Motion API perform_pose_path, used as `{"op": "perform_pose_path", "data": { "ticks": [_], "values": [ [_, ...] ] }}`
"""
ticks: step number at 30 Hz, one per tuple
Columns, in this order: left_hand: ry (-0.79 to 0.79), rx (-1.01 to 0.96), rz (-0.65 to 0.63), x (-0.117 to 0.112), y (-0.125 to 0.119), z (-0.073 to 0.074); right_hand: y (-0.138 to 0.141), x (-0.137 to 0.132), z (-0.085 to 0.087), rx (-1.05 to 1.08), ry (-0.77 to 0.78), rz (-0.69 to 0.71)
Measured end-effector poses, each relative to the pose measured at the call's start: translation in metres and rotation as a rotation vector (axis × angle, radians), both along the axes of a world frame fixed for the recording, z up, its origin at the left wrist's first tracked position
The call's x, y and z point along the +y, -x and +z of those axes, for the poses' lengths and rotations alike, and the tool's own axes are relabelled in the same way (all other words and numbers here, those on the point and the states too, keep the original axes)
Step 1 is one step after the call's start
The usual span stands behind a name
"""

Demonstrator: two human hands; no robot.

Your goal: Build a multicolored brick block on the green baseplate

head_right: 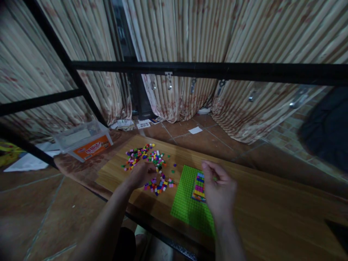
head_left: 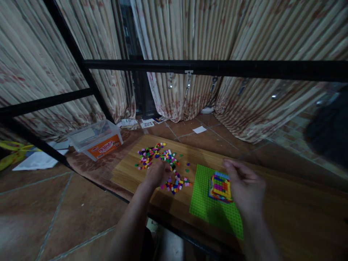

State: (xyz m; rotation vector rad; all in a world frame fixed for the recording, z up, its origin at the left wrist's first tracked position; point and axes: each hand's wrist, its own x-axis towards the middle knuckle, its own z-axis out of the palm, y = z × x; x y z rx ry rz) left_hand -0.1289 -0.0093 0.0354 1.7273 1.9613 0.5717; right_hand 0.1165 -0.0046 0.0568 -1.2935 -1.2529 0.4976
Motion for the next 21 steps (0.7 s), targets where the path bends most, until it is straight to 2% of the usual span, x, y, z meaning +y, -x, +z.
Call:
{"op": "perform_pose_path", "data": {
  "ticks": [3,5,8,10,13,16,21],
  "values": [
    [0.02,0.038,-0.043,0.001,0.002,-0.001,0.041,0.006,-0.002,-0.161,0.056,0.247],
    [0.016,0.051,-0.026,0.001,0.007,0.0,0.075,0.023,-0.005,-0.338,0.137,0.364],
    [-0.008,0.005,0.085,0.001,0.02,0.004,0.122,0.059,-0.012,-0.742,0.253,0.415],
    [-0.028,-0.032,0.172,0.0,0.033,0.007,0.145,0.082,-0.017,-0.835,0.279,0.464],
    [-0.058,-0.059,0.28,-0.004,0.053,0.008,0.162,0.107,-0.026,-0.936,0.301,0.526],
    [-0.069,-0.108,0.341,-0.007,0.068,0.007,0.166,0.119,-0.035,-1.0,0.329,0.563],
    [-0.075,-0.152,0.435,-0.008,0.07,0.008,0.169,0.122,-0.044,-1.019,0.358,0.566]
  ]
}}
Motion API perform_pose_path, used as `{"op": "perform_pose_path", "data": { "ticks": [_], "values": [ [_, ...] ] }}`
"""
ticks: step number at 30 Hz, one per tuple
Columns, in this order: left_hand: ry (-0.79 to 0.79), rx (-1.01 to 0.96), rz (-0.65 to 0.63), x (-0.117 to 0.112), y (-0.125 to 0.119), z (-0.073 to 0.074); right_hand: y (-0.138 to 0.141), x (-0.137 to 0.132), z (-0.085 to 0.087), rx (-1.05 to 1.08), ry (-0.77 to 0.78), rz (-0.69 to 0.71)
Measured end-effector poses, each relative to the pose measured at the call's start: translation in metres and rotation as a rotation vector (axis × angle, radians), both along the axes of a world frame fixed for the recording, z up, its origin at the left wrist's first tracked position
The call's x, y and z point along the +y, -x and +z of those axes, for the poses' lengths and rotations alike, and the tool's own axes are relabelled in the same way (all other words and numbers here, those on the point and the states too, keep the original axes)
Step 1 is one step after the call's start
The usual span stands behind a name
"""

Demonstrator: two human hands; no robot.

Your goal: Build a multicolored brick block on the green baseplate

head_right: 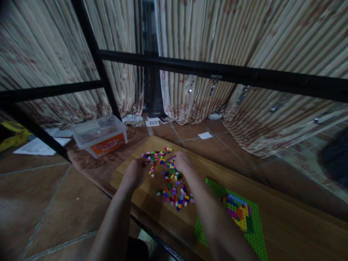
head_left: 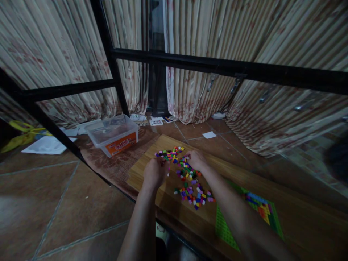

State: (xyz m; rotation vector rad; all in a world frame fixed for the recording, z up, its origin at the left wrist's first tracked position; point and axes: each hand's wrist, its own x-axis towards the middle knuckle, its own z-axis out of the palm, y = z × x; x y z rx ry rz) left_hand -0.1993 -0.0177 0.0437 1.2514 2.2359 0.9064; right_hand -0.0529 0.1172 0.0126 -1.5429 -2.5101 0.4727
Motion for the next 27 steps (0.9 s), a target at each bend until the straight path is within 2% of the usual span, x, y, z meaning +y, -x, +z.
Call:
{"op": "perform_pose_path", "data": {
  "ticks": [4,8,9,12,13,15,18,21,23,27],
  "values": [
    [-0.069,-0.023,0.044,-0.001,-0.004,0.003,0.001,-0.008,0.007,0.036,-0.024,-0.019],
    [-0.145,-0.034,0.002,0.0,-0.008,0.004,-0.014,-0.031,0.03,0.139,-0.065,-0.02],
    [-0.157,-0.026,-0.026,0.001,-0.011,0.005,-0.024,-0.04,0.037,0.198,-0.069,-0.019],
    [-0.196,-0.032,-0.127,0.007,-0.032,0.006,-0.069,-0.07,0.056,0.662,0.031,-0.02],
    [-0.222,-0.059,-0.171,0.009,-0.042,0.005,-0.09,-0.079,0.061,0.777,0.046,-0.048],
    [-0.277,-0.141,-0.27,0.014,-0.068,0.003,-0.134,-0.095,0.066,0.935,0.03,-0.201],
    [-0.315,-0.256,-0.401,0.018,-0.111,-0.004,-0.198,-0.11,0.063,1.028,-0.05,-0.474],
    [-0.316,-0.312,-0.471,0.02,-0.147,-0.013,-0.237,-0.113,0.048,1.033,-0.103,-0.607],
    [-0.313,-0.339,-0.491,0.022,-0.164,-0.02,-0.247,-0.112,0.035,1.028,-0.096,-0.612],
    [-0.314,-0.452,-0.513,0.028,-0.186,-0.03,-0.249,-0.109,0.016,0.989,-0.032,-0.497]
  ]
}}
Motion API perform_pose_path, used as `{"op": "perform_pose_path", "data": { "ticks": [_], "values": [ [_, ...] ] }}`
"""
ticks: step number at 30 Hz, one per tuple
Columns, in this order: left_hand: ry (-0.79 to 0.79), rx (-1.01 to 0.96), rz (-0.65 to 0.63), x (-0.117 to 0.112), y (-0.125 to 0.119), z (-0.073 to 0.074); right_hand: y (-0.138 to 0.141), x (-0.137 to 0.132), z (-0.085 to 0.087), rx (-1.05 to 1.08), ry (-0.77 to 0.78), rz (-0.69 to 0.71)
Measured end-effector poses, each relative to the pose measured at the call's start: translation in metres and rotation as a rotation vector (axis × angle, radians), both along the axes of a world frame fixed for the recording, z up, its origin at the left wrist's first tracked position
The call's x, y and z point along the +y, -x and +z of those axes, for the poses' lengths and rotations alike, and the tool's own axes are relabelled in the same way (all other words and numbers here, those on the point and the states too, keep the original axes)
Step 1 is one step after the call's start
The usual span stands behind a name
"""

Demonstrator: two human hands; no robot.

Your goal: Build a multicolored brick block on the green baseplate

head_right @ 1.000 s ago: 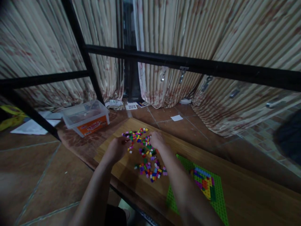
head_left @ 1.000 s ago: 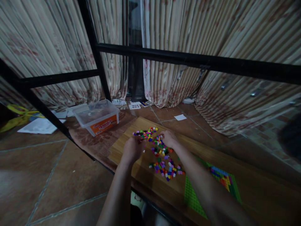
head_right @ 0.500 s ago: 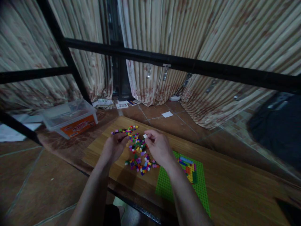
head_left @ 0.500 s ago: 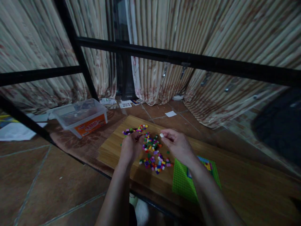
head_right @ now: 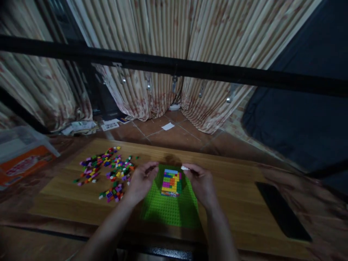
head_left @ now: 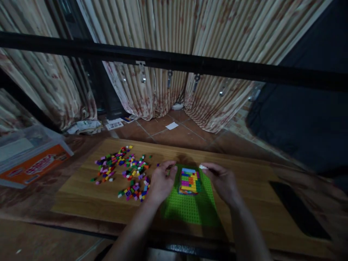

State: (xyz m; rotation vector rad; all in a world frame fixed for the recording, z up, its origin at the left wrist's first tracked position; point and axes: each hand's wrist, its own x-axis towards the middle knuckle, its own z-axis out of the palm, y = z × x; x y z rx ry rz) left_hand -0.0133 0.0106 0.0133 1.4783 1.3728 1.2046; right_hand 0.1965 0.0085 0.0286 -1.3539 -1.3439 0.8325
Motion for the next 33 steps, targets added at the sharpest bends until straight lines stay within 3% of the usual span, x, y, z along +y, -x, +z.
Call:
{"op": "perform_pose_path", "data": {
  "ticks": [4,10,22,25,28,33],
  "values": [
    [0.047,-0.115,-0.055,0.007,-0.014,-0.002,-0.002,-0.001,-0.008,-0.057,-0.013,0.068],
    [0.111,-0.229,-0.07,0.008,-0.021,0.005,-0.001,-0.005,-0.006,-0.09,0.046,0.043],
    [0.13,-0.265,-0.045,0.011,-0.02,-0.006,0.0,-0.006,-0.006,-0.107,0.058,-0.017],
    [0.072,-0.137,0.081,0.019,0.005,0.0,-0.005,-0.006,-0.006,-0.033,0.008,-0.088],
    [0.036,0.153,0.222,0.023,0.047,0.009,-0.01,-0.006,-0.005,0.041,0.028,-0.188],
    [0.238,0.685,0.252,0.012,0.103,0.021,-0.015,-0.005,-0.005,0.041,0.081,-0.238]
  ]
}}
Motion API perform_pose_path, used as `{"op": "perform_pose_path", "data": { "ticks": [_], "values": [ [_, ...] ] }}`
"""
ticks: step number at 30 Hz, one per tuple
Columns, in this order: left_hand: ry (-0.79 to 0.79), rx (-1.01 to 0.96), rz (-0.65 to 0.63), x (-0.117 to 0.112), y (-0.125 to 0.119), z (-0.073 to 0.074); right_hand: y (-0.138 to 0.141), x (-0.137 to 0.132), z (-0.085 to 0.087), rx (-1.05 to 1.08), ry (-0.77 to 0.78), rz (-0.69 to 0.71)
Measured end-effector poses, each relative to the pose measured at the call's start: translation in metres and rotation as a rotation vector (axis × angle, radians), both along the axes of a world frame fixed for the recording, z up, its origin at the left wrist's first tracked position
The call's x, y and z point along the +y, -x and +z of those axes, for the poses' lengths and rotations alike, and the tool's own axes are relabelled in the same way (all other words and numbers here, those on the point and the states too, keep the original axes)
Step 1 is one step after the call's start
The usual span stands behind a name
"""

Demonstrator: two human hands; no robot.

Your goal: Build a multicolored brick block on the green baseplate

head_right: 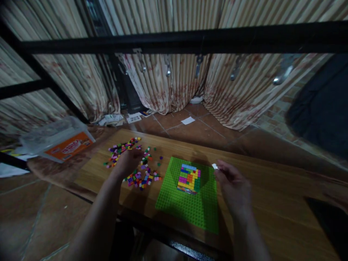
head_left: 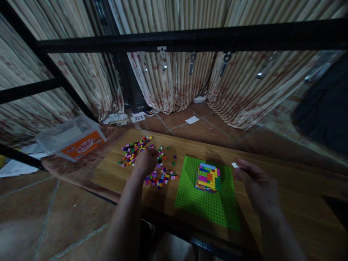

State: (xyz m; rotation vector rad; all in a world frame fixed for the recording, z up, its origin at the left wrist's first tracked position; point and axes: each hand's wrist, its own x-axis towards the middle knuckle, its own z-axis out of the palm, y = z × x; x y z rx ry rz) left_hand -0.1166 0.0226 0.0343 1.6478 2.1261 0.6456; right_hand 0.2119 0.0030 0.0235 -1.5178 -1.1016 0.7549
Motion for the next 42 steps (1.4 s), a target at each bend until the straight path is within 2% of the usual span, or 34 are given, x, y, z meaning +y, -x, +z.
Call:
{"op": "perform_pose_path", "data": {
  "ticks": [3,6,13,16,18,20,24,26,30,34,38,42],
  "values": [
    [0.096,0.07,-0.076,-0.007,0.01,0.0,0.002,0.0,0.0,0.027,0.016,-0.031],
    [0.129,0.07,-0.126,-0.01,0.008,-0.003,0.005,0.001,0.001,0.051,0.024,-0.029],
    [0.13,0.145,-0.124,-0.012,-0.003,-0.004,0.008,0.003,-0.001,0.05,-0.017,-0.011],
    [0.091,0.111,-0.159,-0.011,-0.003,0.0,0.01,0.003,-0.004,0.143,-0.062,-0.006],
    [0.04,-0.008,-0.215,-0.009,-0.005,0.003,0.012,0.003,-0.004,0.285,-0.081,0.015],
    [-0.017,-0.235,-0.289,-0.006,-0.014,0.007,0.013,0.003,0.0,0.46,-0.067,0.059],
    [-0.054,-0.676,-0.38,-0.014,-0.051,0.013,0.014,-0.003,0.014,0.679,0.033,0.215],
    [-0.009,-0.858,-0.381,-0.024,-0.074,0.014,0.016,-0.009,0.021,0.623,0.079,0.258],
    [0.112,-1.23,-0.397,-0.039,-0.11,0.012,0.024,-0.022,0.033,0.25,0.189,0.422],
    [0.109,-1.373,-0.393,-0.04,-0.122,0.013,0.037,-0.028,0.045,0.011,0.105,0.567],
    [0.157,-1.448,-0.402,-0.041,-0.123,0.015,0.041,-0.031,0.048,-0.088,0.019,0.549],
    [0.153,-1.457,-0.363,-0.041,-0.127,0.015,0.037,-0.032,0.045,-0.135,0.014,0.598]
  ]
}}
